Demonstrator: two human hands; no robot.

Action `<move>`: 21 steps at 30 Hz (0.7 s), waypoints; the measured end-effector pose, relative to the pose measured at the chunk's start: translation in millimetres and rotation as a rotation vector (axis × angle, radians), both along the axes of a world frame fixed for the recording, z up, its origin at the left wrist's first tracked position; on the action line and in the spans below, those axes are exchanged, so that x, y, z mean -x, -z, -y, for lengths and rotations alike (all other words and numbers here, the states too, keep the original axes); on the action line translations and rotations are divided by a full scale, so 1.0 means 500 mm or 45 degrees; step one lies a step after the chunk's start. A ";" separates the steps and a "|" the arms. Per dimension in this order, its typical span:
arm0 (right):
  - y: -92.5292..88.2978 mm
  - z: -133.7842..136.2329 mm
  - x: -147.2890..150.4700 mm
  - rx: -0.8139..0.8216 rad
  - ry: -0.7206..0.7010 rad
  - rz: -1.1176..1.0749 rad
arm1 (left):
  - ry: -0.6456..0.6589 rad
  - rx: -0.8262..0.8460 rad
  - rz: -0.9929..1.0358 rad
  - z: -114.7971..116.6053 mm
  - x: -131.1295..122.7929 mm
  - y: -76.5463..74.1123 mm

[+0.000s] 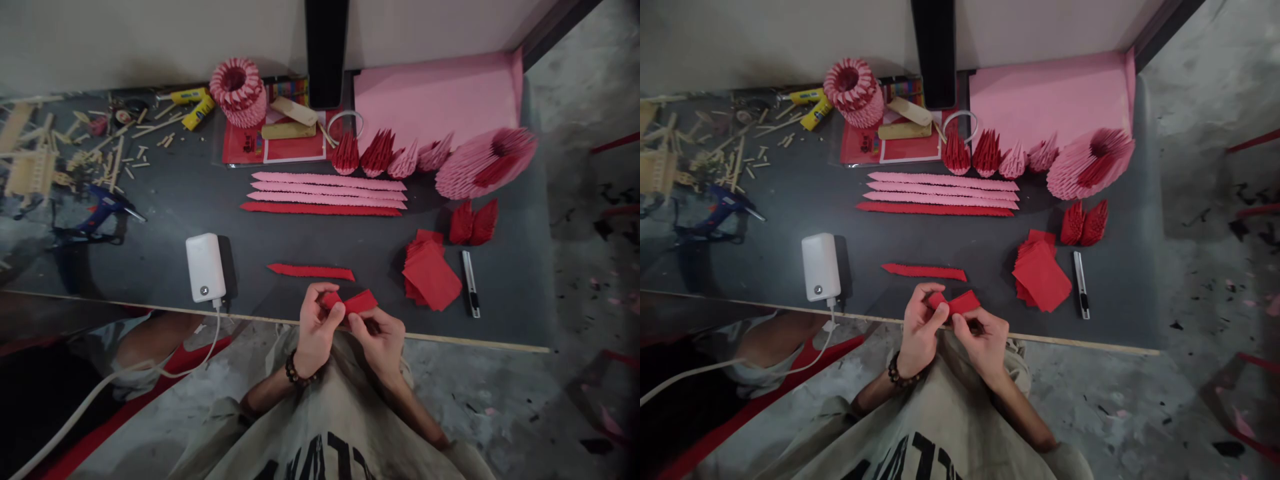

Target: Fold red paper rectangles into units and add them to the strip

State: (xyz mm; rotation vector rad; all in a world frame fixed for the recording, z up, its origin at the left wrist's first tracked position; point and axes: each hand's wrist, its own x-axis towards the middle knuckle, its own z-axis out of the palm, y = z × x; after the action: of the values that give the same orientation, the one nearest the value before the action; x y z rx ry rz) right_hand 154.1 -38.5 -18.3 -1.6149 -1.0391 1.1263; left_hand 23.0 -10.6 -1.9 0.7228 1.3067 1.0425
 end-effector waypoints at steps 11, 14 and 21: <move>0.003 -0.001 0.035 0.101 0.333 -0.329 | 0.117 0.083 0.183 -0.013 -0.004 0.003; 0.005 0.000 0.030 0.040 0.171 -0.214 | 0.071 0.163 0.134 -0.013 0.000 0.003; 0.028 0.002 -0.040 -0.190 -0.022 0.035 | 0.041 0.153 0.171 -0.011 0.012 -0.001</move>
State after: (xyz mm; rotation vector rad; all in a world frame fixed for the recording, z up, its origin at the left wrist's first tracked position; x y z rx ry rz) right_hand 174.2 -39.2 -32.3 -1.5094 -1.1305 1.0154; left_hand 17.0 -5.1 -1.5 0.5719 1.2268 0.9609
